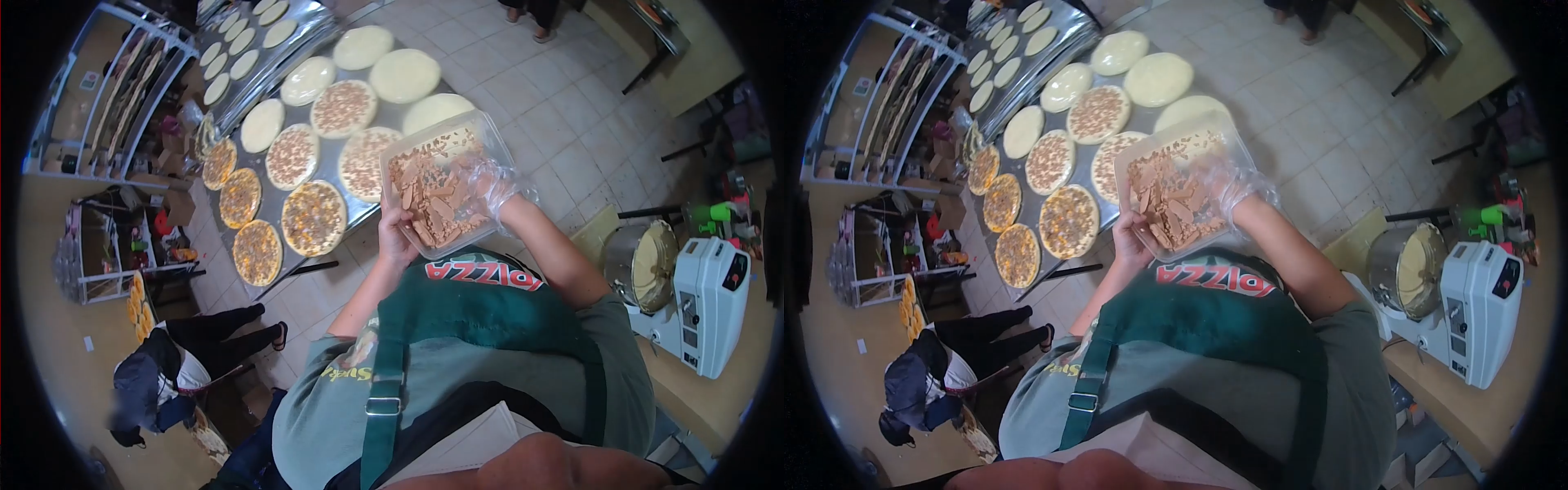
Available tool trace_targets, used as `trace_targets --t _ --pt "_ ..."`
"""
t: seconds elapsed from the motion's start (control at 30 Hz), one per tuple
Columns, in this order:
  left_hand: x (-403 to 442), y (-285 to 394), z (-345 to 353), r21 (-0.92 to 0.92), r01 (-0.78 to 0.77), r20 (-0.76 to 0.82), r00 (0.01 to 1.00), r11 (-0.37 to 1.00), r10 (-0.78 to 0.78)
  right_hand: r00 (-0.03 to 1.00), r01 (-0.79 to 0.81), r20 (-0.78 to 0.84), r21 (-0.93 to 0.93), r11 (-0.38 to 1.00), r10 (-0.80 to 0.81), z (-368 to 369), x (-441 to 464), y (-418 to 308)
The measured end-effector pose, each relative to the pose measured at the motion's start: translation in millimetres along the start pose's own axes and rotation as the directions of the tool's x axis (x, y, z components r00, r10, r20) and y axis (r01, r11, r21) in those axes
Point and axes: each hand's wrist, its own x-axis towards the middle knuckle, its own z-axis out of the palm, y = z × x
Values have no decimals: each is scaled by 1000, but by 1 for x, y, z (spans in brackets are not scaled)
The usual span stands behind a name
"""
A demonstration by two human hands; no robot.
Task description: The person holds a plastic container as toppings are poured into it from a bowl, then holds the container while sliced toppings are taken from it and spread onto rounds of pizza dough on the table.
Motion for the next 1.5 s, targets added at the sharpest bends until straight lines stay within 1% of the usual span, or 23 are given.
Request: trace_targets --t 0.07,0.1,0.13,0.23,0.27,0.33,0.37,0.43,0.47,0.53,0.57,0.63,0.67,0.73,0.83,0.87,0.93,1.03,1.13,1.2,1.3,1.43,1.5 --pt "4 -26 16 4 23 52 998 1000 -23 994 28 -104 -53 998 -33 -4 -25 20" --pt "3 -38 24 6 52 -15 999 999 -52 982 -126 154 106 986 109 -9 -38 30" --pt "4 -49 32 6 80 -83 993 997 -79 887 -309 417 218 926 198 -15 -48 39" --pt "4 -80 53 -22 143 6 990 989 -143 816 -367 524 143 919 244 -35 -78 69" --pt "4 -90 60 -25 150 11 989 988 -150 813 -373 524 137 918 252 -41 -88 77" --pt "5 -106 74 11 165 45 985 986 -166 859 -481 410 438 759 307 -54 -106 90" --pt "4 -111 81 14 171 48 984 985 -172 857 -486 409 438 756 314 -59 -111 93" --pt "3 -118 95 54 196 82 976 979 -200 888 -384 435 533 754 145 -70 -119 92" --pt "5 -121 100 61 198 87 975 978 -203 890 -386 430 534 752 151 -78 -123 91" --pt "9 -128 109 109 190 117 972 976 -202 897 -340 441 690 639 1 -93 -129 92" --pt "10 -132 114 117 198 119 970 973 -212 899 -345 438 692 634 11 -89 -130 99" --pt "14 -141 123 127 289 97 949 949 -301 839 -514 440 452 729 319 -75 -130 125" --pt "18 -146 124 134 306 101 942 942 -320 832 -530 441 450 719 338 -73 -129 136" --pt "26 -158 124 150 430 194 870 890 -453 949 -290 -24 318 902 314 -71 -126 152" --pt "40 -168 137 139 454 257 842 880 -475 908 -400 223 202 894 355 -74 -125 157" --pt "48 -171 139 138 458 256 840 878 -478 906 -402 226 201 893 357 -71 -125 161" --pt "64 -179 137 91 514 193 831 853 -522 889 -454 248 375 808 384 -61 -128 166" --pt "98 -184 143 72 456 136 876 887 -462 872 -490 286 465 737 398 -40 -123 179" --pt "141 -184 150 48 413 121 901 909 -416 880 -459 362 489 742 307 -30 -100 192" --pt "169 -185 156 18 412 117 904 911 -411 903 -420 311 489 764 297 -26 -82 211" --pt "205 -187 166 -2 412 85 908 911 -410 828 -428 558 559 710 59 -37 -44 250" --pt "251 -180 180 23 443 56 895 896 -443 804 -399 594 563 724 -20 -33 -8 287" --pt "265 -173 187 62 487 -10 873 871 -487 769 -500 633 685 531 -93 -13 1 301"
